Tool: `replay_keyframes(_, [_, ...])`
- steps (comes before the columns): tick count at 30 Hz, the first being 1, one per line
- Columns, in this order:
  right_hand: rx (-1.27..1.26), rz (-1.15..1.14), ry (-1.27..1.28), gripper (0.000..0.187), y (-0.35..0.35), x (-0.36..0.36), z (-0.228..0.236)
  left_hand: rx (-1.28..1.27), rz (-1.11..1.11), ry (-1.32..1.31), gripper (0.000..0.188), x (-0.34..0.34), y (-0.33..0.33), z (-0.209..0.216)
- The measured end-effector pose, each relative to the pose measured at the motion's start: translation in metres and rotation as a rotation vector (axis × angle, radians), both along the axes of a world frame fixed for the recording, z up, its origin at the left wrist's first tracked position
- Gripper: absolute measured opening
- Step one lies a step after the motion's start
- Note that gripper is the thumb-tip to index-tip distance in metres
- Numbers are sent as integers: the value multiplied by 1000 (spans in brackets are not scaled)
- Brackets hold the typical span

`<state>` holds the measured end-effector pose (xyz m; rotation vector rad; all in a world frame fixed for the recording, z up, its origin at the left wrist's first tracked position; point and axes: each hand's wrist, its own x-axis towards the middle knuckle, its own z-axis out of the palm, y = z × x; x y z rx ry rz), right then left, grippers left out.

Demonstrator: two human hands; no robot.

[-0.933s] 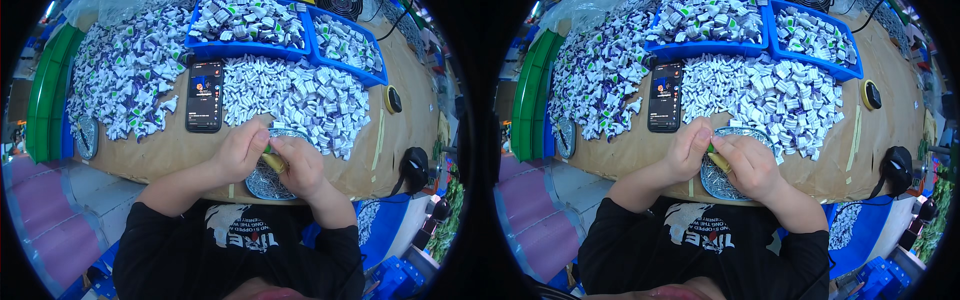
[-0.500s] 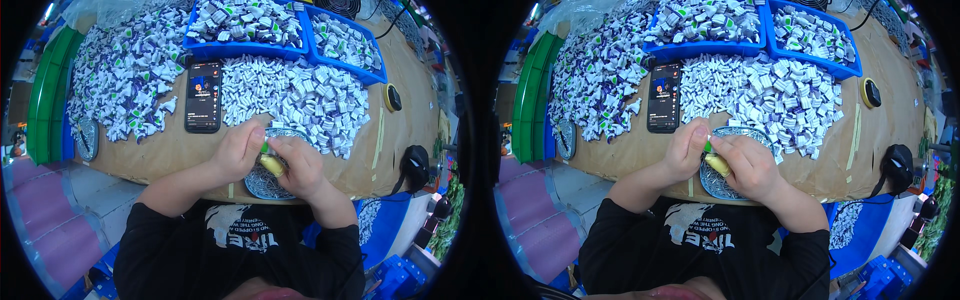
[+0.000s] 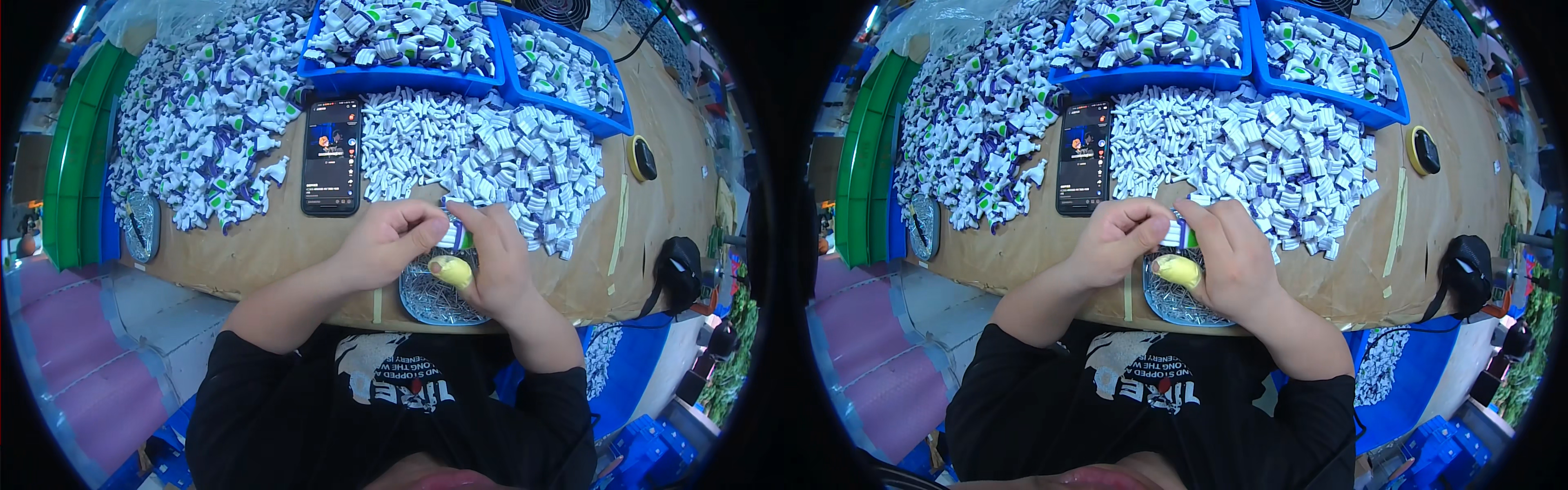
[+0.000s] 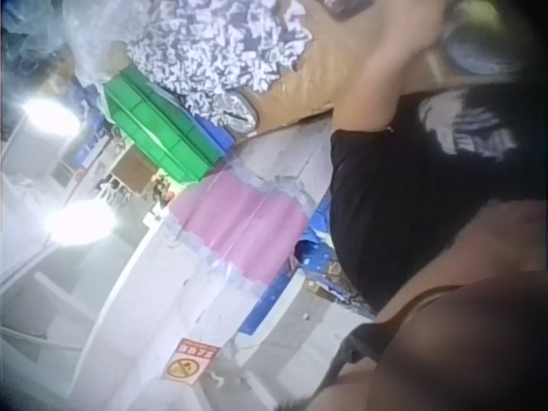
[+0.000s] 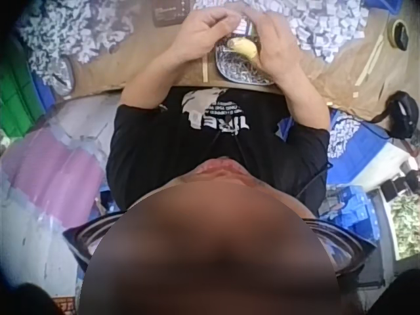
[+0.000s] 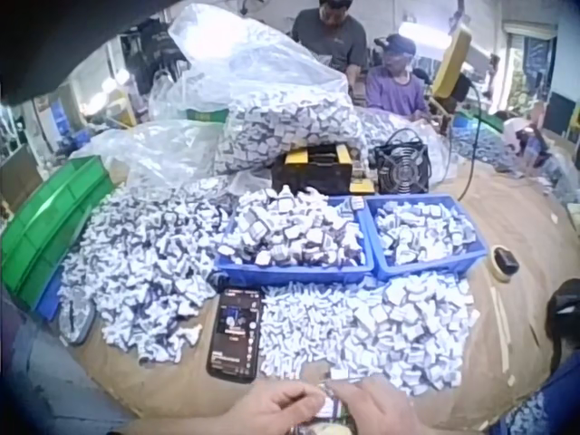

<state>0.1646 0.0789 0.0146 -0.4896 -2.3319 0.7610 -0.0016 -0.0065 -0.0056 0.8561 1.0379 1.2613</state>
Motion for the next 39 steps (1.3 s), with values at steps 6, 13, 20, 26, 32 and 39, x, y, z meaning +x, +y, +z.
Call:
replay_keyframes(6, [99,-1,-87,49,1,1,-13,-29,-33,73,28,1,1,1])
replay_keyframes(13, [166,16,-98,41,1,3,-15,-74,-36,7,29,5,0,-1])
replay_keyframes(20, [155,14,-134,28,-2,1,-6,-58,-31,60,23,7,-2,0])
replay_keyframes(26, [175,8,-120,31,-1,1,-7,-78,-26,72,24,6,-2,4])
replay_keyframes(32, [193,27,-93,32,-2,-3,-4,-73,-30,47,22,5,-3,9])
replay_keyframes(39, [-49,-43,-9,47,8,15,-19,263,322,1265,61,-57,6,5])
